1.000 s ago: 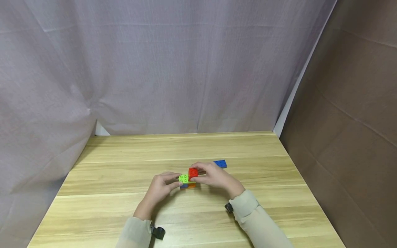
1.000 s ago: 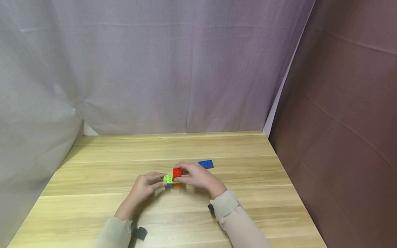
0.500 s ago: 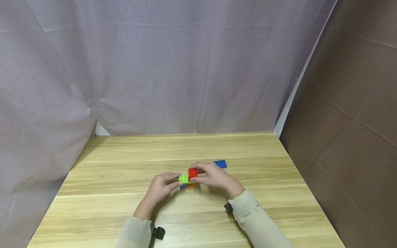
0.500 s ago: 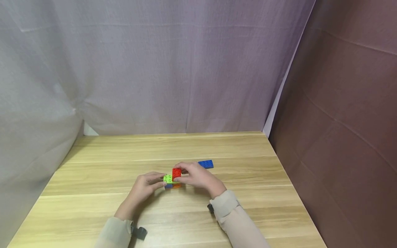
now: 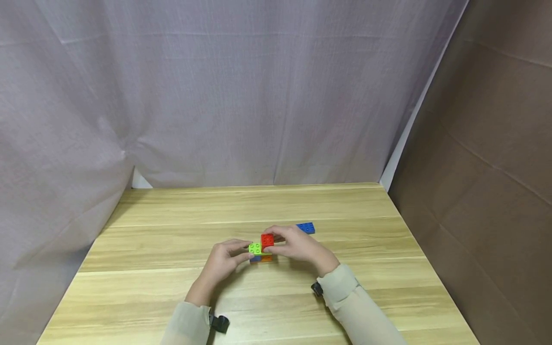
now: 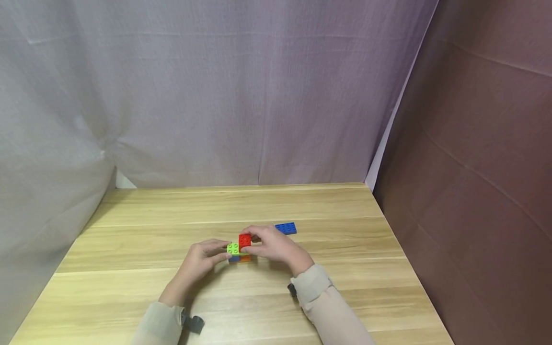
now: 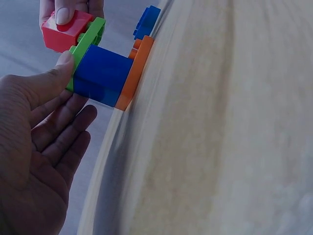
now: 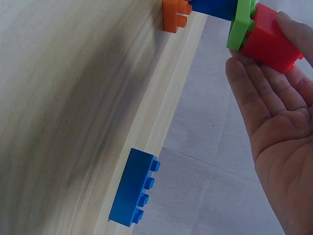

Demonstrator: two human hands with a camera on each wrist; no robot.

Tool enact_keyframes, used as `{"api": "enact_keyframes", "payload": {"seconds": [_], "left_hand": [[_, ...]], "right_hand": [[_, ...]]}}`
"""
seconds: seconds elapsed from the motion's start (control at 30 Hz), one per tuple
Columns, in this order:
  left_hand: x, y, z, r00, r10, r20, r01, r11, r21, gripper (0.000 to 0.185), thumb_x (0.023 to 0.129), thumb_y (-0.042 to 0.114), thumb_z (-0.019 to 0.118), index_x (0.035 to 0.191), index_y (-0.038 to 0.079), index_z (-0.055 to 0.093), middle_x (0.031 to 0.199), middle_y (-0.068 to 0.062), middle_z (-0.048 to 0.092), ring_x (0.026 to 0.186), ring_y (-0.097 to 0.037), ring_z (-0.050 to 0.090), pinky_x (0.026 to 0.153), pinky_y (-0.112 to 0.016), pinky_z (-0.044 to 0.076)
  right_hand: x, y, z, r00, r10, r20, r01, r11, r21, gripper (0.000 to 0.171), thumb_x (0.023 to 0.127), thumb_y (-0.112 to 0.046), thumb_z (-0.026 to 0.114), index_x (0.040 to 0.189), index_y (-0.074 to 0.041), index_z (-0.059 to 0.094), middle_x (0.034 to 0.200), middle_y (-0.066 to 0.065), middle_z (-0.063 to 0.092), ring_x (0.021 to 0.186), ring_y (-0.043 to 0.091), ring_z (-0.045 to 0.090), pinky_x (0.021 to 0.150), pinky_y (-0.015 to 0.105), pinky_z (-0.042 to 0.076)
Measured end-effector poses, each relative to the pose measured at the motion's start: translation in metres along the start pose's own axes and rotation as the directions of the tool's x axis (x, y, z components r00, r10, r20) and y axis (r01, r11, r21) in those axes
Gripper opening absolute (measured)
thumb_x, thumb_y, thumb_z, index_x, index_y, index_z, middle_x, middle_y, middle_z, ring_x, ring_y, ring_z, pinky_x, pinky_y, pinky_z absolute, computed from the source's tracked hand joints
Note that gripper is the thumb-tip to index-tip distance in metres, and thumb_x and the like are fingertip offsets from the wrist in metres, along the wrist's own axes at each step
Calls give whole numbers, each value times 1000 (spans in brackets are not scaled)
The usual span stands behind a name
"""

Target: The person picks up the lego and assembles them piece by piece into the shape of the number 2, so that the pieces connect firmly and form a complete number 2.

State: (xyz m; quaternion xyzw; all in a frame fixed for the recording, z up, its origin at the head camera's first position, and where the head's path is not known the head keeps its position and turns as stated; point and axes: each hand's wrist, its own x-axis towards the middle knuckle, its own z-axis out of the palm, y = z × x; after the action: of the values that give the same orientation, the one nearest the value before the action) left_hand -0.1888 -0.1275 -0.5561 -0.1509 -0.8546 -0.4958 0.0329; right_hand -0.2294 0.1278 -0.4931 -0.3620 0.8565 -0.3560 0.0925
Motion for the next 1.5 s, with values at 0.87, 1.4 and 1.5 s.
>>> {"api": "enact_keyframes", "payload": {"seconds": [0.87, 1.4, 1.5], "left_hand": [[0, -1, 0, 1000, -15, 2, 15, 1000, 2, 31, 86, 34, 81, 115, 27, 77, 114, 14, 71, 108, -11, 66, 97, -41, 53], [0, -1, -1, 1000, 2, 1, -2, 1000, 0, 31, 86, 34, 80, 116, 26, 76, 116, 11, 71, 110, -15, 67, 98, -45, 53], [0, -1, 0, 1000, -2, 2, 2, 1000, 2, 31, 86, 33, 81, 116, 26, 76, 116, 11, 71, 109, -14, 67, 98, -44, 53]], "right_hand": [[2, -1, 1, 1000, 20, 4, -20, 1000, -12, 42, 94, -36, 72, 130, -17, 65, 121, -7, 69, 107, 6, 66, 93, 28, 54], [2, -1, 1, 999, 43, 7, -42, 999, -17, 37, 94, -37, 72, 126, -22, 65, 119, -10, 69, 106, 4, 65, 93, 28, 54], [2, 0, 1, 999, 45, 7, -45, 999, -18, 36, 94, -38, 72, 126, -24, 65, 118, -11, 69, 106, 3, 65, 93, 28, 54]]}}
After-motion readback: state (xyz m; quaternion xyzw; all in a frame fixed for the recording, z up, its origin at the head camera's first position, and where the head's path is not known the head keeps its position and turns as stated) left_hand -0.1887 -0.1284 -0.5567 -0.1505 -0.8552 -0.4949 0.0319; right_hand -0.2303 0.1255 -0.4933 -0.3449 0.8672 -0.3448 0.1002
